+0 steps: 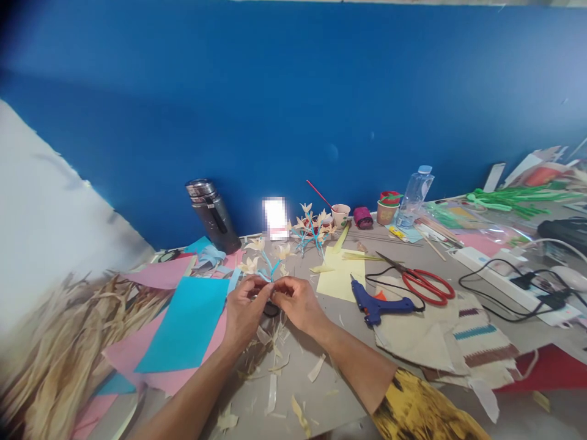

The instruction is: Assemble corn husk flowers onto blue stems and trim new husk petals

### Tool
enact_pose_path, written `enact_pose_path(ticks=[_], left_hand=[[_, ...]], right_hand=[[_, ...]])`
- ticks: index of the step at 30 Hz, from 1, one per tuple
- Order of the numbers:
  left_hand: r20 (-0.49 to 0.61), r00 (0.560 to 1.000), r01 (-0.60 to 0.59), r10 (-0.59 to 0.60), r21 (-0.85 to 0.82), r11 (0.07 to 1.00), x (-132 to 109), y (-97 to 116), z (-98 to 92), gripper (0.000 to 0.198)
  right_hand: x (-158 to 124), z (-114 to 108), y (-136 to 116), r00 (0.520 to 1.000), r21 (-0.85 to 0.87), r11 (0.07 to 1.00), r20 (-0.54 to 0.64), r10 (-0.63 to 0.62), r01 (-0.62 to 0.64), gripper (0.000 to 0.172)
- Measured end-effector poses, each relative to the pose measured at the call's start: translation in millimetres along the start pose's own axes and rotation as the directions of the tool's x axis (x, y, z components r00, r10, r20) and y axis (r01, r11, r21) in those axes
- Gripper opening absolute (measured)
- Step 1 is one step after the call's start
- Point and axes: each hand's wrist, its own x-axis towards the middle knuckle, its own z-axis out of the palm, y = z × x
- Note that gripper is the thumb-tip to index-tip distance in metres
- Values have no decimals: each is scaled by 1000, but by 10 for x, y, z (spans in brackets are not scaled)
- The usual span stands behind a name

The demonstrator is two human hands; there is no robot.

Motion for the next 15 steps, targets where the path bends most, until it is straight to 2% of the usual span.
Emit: enact_pose_path(ticks=[8,12,15], left_hand=[[18,993,116,-117,47,992,-17,-72,19,13],[22,991,127,-128,52,991,11,-64,-2,15],[15,992,123,-125,70,990,13,-67,-1,17]], right_hand=[[28,-13,71,999,-134,990,-29,41,-45,14],[37,-23,79,997,-180,982,-56,54,-63,15],[36,-30,55,997,-159,987,-73,8,-19,19]])
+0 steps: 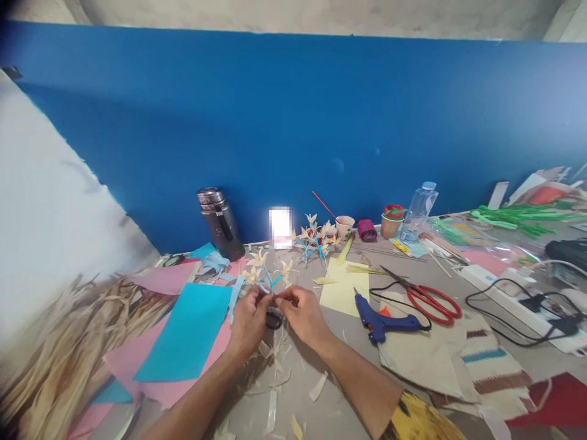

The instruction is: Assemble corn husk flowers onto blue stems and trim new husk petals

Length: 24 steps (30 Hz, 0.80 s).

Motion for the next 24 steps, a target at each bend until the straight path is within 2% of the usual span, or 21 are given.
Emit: enact_pose_path(ticks=[6,10,13,18,24], left_hand=[[110,994,10,2,-115,993,-30,-47,53,12],[134,991,34,-7,-199,979,-31,-37,66,18],[149,988,73,-41,-220,973,-28,-21,62,20],[179,980,132,-91,-233,964,-50,-24,68,22],[167,983,115,-71,-268,956,-69,-32,88,17]], right_hand=[[13,-31,-33,998,56,997,-28,-49,50,20],[14,-38,-36,999,136,990,-18,-34,36,17],[5,-38,-70,1000,203,979,-18,8,-4,20],[-9,-39,-172,988,316,939,-23,152,-137,27],[-9,-42,-201,983,311,936,-34,181,-162,24]])
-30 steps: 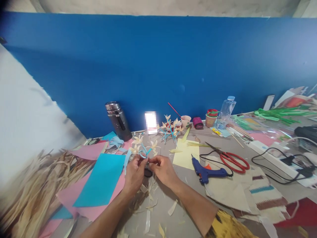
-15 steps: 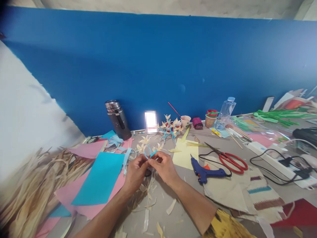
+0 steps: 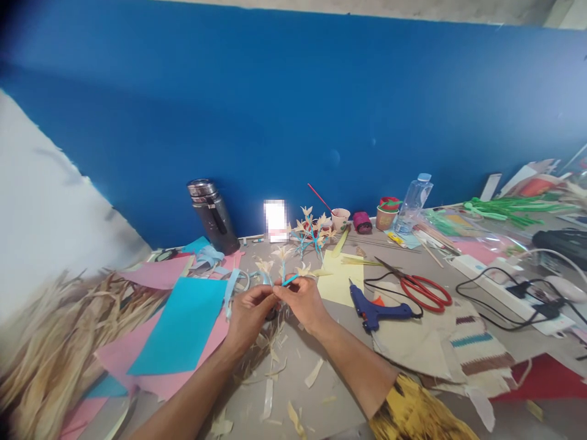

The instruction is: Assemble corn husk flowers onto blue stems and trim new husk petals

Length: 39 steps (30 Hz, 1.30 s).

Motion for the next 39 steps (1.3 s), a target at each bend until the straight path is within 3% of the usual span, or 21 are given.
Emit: enact_pose_path(ticks=[10,15,22,29,34,39], left_hand=[[55,996,72,-68,-74,995,-13,-7,28,20],[42,996,85,-81,-106,991,-53,-53,87,27],[0,999,-53,53,113,992,-100,-50,106,26],[-12,998,-55,58,178,983,-117,-3,116,27],[30,997,-73,68,261,963,-123,-19,125,27],[99,993,-90,68,239,967,-100,-25,106,22]], right_hand=[[12,-11,14,999,42,999,33,-4,3,24],[20,6,75,999,-15,999,11,-38,39,19],[-3,47,70,999,-61,998,-37,-24,22,17],[16,42,83,1000,-36,999,-19,10,-11,23],[23,18,108,1000,3,1000,5,4,-4,27],[23,-7,85,994,138,984,12,111,-111,40]])
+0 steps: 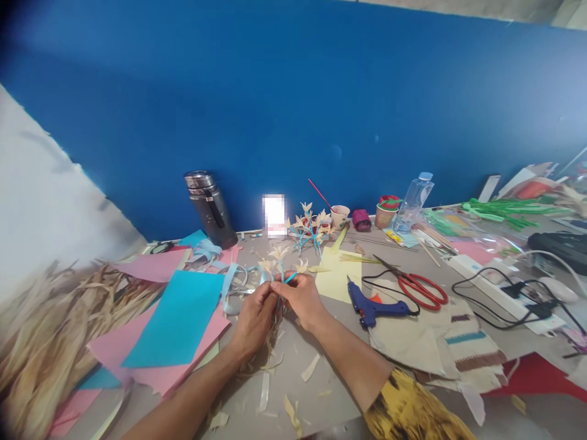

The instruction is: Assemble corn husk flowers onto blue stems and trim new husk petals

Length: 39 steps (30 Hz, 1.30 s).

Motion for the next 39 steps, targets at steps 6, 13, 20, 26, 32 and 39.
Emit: enact_pose_path(ticks=[6,13,20,26,32,39], left_hand=[[17,1000,20,-20,-5,1000,-3,11,-26,25],[23,998,63,-61,-61,996,-5,70,-32,28],[2,999,-43,43,139,989,-15,10,-45,24],[13,999,-52,51,152,987,-15,0,-53,27],[6,1000,-26,25,185,982,-14,2,-47,29],[8,999,-48,48,362,931,-27,24,-59,22]], right_hand=[[8,-5,-7,999,60,998,-41,35,-32,45],[39,-11,48,999,69,998,-32,14,-12,43],[37,-33,18,1000,36,999,-30,-5,6,39],[4,-5,-27,998,-41,999,-55,-27,25,38],[5,10,-4,998,-52,998,-59,-36,33,34],[13,17,5,993,-49,998,-113,-37,32,30]])
